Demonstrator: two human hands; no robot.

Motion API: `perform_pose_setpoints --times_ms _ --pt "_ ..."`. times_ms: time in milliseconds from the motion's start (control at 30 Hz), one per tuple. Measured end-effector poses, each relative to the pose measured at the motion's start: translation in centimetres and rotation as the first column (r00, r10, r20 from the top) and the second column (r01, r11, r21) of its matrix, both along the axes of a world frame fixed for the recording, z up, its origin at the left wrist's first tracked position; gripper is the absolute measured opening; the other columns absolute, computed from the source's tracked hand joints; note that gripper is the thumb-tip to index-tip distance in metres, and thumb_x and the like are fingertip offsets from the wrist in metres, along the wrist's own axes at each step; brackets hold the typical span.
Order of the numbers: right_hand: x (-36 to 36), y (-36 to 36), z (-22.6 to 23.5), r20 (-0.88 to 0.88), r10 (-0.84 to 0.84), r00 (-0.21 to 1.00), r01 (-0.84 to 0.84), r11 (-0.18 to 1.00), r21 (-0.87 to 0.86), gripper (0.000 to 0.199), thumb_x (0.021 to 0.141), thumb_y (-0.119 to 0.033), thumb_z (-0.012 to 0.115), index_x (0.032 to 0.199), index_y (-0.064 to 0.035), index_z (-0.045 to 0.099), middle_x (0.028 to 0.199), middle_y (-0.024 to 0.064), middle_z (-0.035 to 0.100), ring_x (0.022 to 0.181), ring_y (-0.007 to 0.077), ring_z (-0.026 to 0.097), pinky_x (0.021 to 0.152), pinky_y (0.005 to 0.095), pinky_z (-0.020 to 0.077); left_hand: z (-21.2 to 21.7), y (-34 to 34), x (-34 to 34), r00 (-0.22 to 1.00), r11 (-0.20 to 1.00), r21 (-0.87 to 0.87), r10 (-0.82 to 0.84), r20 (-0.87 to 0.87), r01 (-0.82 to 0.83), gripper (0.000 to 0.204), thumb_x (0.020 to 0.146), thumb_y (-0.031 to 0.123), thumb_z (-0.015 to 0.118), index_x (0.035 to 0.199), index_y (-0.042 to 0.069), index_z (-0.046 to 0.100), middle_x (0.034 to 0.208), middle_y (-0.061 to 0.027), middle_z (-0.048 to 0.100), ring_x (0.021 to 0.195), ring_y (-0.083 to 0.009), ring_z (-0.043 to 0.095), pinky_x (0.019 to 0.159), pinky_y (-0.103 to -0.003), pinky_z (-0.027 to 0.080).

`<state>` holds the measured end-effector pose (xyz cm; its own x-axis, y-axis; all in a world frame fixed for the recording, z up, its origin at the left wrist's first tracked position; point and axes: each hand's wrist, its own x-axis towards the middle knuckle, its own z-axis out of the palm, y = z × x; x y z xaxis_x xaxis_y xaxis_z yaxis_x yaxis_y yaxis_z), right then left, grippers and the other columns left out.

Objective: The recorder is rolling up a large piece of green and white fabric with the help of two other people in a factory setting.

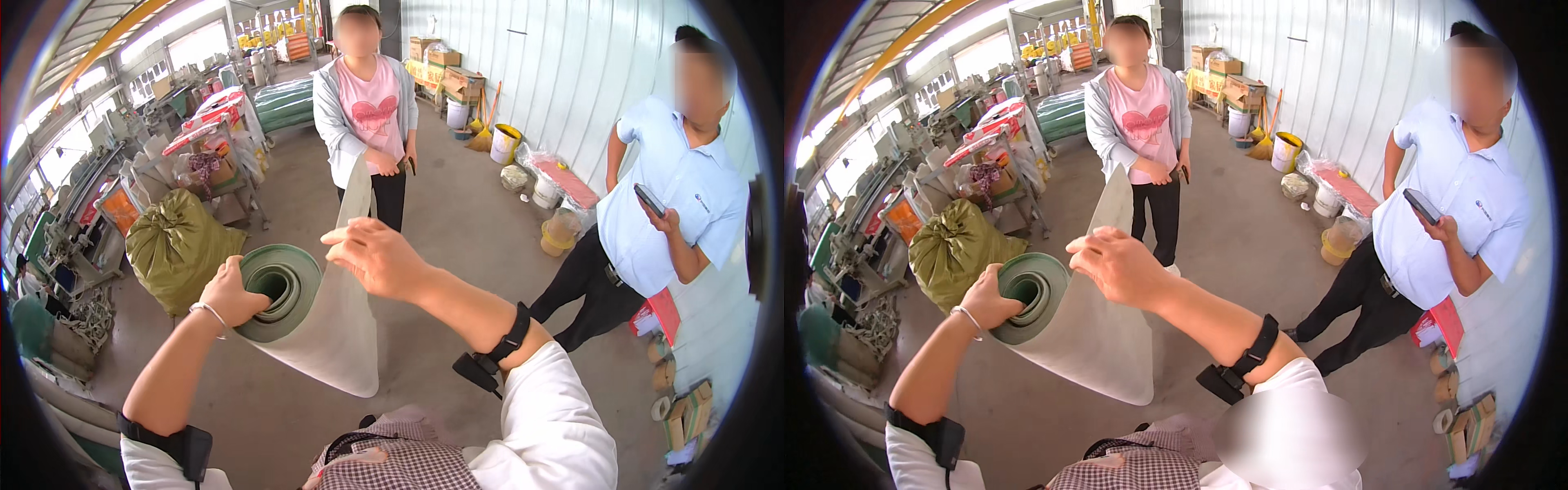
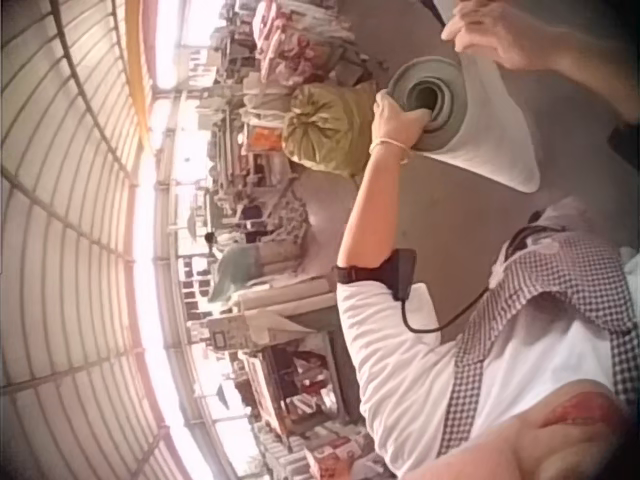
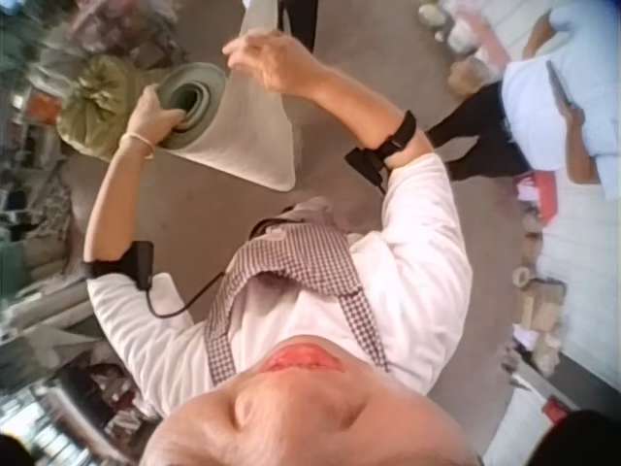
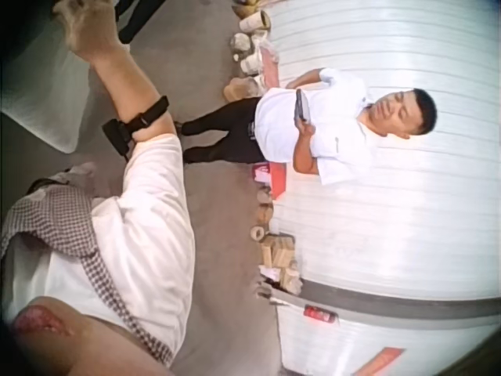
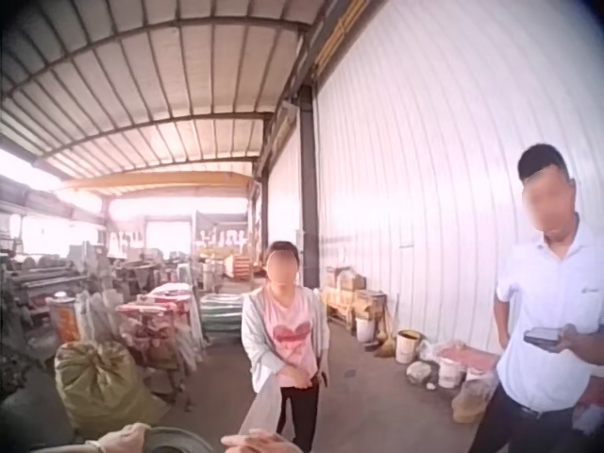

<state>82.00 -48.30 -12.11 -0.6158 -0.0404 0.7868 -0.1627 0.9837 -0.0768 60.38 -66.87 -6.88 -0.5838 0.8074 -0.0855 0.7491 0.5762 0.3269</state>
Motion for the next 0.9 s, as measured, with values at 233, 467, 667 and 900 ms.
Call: perform_pose_setpoints --times_ms 233,467,667,900 --pt "1.2 0.3 -4.1 0.104 -0.051 0.993 0.069 0.983 -0.170 0.065 0.087 0.002 0.058 0.147 -0.0018 0.032 0.141 0.0229 0.045 0.126 0.0384 0.050 0.108 0.0471 0.0390 -0.4 0.4 -0.1 0.983 0.979 0.091 -0.182 -0.022 0.183 0.064 0.072 0.012 0.067 0.134 0.007 0.051 0.116 -0.0208 0.067 0.112 -0.0361 0.063 0.096 -0.040 0.049" --pt "2.5 -2.0 -8.4 0.106 0.164 0.981 0.083 0.139 -0.987 0.076 0.100 -0.039 0.055 0.156 -0.0028 0.018 0.152 0.0189 0.035 0.135 0.0289 0.045 0.104 0.0430 0.0436 2.3 4.5 3.1 0.578 0.589 0.068 -0.805 0.131 0.805 0.058 0.070 0.006 0.069 0.127 0.012 0.059 0.117 -0.0171 0.068 0.108 -0.0343 0.064 0.093 -0.040 0.051" --pt "4.3 -4.6 -7.6 0.065 0.300 0.952 0.033 0.110 -0.993 0.072 0.105 -0.050 0.040 0.155 -0.0035 0.020 0.155 0.0149 0.032 0.142 0.0272 0.033 0.114 0.0437 0.0313 0.2 7.3 4.5 0.831 0.846 -0.020 -0.526 -0.181 0.532 0.101 0.069 0.042 0.079 0.150 0.004 0.032 0.142 -0.0216 0.049 0.127 -0.0370 0.052 0.105 -0.040 0.044" --pt "6.3 -3.2 -3.6 -0.008 0.084 0.996 -0.073 0.813 -0.578 0.089 0.083 -0.036 0.079 0.153 -0.0103 0.030 0.153 0.0186 0.032 0.142 0.0303 0.034 0.115 0.0485 0.0310 -0.4 9.5 3.5 0.809 0.791 0.186 -0.587 -0.036 0.582 0.093 0.076 0.033 0.080 0.151 0.005 0.032 0.139 -0.0216 0.053 0.124 -0.0356 0.056 0.103 -0.042 0.046"
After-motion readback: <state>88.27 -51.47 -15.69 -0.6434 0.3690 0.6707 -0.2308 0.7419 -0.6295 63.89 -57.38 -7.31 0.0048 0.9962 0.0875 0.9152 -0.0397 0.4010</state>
